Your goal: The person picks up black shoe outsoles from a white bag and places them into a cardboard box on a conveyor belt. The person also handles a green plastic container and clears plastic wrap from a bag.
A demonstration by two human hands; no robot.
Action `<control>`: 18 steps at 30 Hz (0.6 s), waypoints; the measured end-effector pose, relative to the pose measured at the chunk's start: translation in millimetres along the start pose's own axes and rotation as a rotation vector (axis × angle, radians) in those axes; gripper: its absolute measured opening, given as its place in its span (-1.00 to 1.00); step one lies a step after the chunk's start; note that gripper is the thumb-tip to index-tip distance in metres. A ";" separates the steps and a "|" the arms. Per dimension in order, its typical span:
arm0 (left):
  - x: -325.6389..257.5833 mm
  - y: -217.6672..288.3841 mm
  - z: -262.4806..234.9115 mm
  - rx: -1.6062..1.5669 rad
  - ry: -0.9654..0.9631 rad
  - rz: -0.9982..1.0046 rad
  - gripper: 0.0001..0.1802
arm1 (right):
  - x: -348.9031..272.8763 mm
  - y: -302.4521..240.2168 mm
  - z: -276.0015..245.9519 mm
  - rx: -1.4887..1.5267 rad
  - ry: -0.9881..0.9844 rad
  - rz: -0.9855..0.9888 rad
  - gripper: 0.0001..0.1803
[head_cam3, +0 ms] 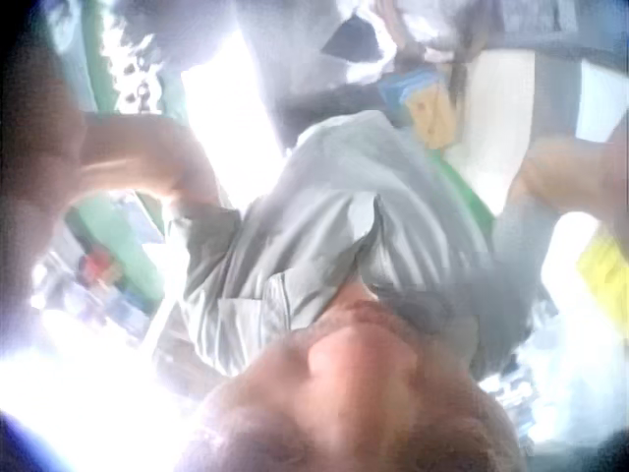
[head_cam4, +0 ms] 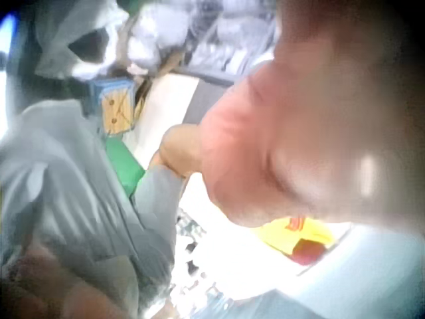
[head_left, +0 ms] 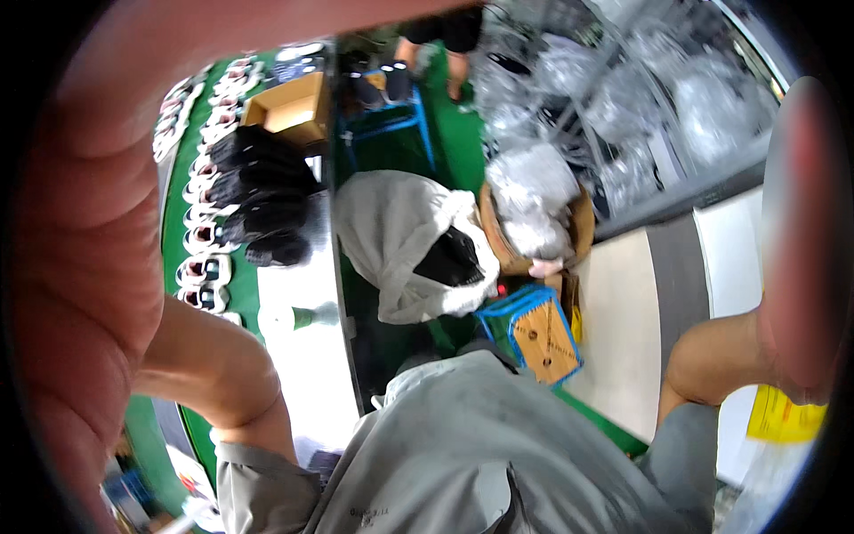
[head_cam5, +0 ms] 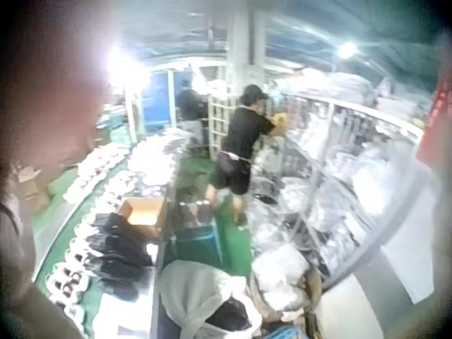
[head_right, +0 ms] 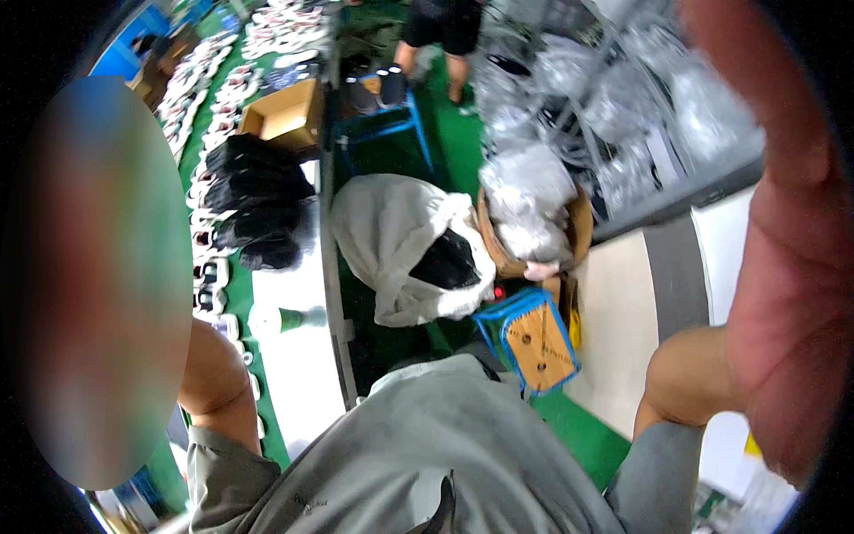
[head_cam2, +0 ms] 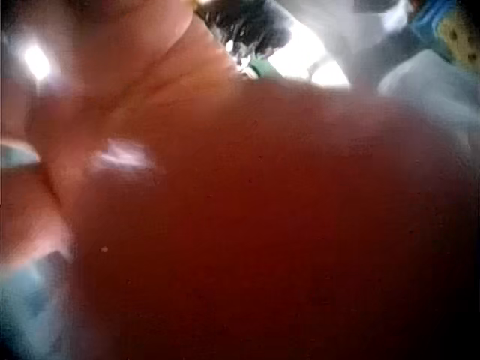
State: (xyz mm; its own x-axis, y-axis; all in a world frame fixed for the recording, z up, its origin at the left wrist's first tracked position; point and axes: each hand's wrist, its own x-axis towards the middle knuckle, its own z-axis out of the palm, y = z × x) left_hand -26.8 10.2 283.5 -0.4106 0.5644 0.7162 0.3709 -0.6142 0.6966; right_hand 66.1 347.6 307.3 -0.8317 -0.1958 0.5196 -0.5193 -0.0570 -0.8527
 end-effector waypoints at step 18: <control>-56.6 89.3 116.3 0.713 0.331 -0.032 -0.46 | 45.9 47.7 44.6 0.277 -0.552 -0.119 -0.32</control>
State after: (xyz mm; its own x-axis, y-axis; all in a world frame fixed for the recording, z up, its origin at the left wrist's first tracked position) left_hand 126.5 -12.4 310.1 -0.6152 0.3132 0.7235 0.7539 -0.0348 0.6561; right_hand 11.9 292.2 288.1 -0.5089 -0.6447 0.5705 -0.4706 -0.3466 -0.8115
